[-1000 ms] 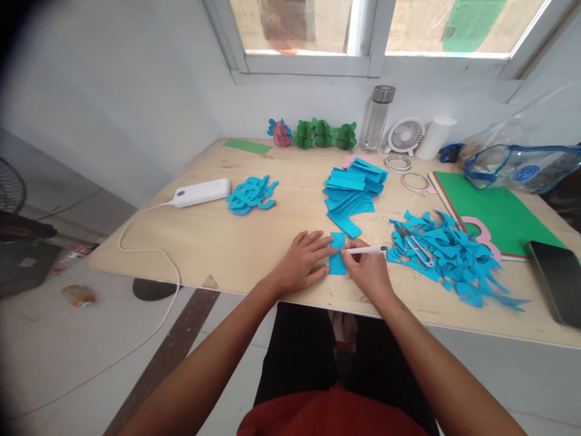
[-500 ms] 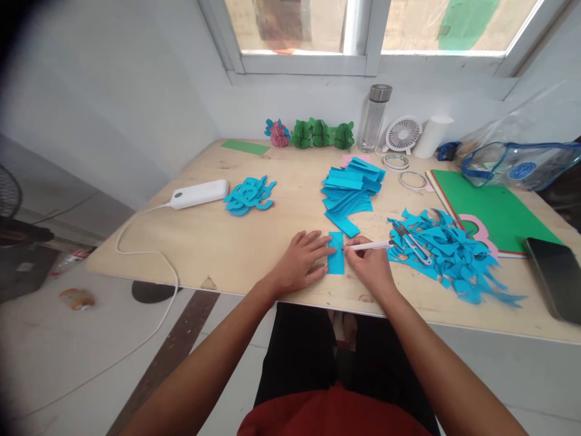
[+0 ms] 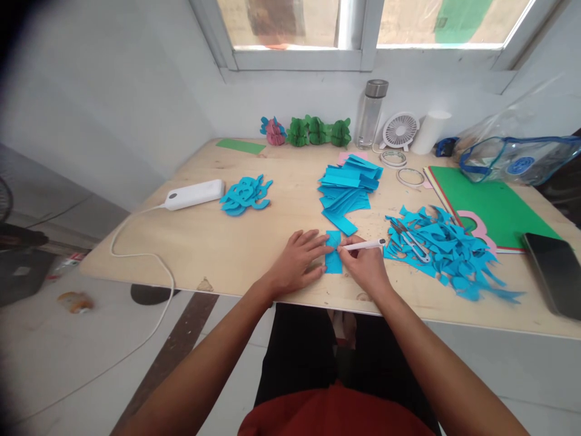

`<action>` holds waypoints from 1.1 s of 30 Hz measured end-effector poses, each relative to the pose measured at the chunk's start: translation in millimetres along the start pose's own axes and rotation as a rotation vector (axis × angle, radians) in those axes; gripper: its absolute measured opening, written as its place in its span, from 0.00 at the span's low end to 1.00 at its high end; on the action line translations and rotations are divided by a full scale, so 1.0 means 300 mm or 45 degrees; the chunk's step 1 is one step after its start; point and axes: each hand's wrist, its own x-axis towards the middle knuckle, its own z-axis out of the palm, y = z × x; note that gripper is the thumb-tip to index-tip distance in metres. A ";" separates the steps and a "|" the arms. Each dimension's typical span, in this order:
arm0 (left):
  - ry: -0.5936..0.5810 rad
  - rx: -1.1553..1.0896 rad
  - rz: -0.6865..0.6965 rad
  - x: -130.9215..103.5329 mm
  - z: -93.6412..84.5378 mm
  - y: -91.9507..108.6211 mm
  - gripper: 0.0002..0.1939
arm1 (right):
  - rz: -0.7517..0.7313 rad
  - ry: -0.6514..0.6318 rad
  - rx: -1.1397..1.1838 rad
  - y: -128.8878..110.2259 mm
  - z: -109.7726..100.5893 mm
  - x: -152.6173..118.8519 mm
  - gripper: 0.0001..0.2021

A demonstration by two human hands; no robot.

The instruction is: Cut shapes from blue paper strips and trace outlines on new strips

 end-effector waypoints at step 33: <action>-0.016 -0.031 -0.026 0.002 -0.010 0.007 0.19 | -0.017 -0.015 0.007 0.003 -0.007 0.000 0.09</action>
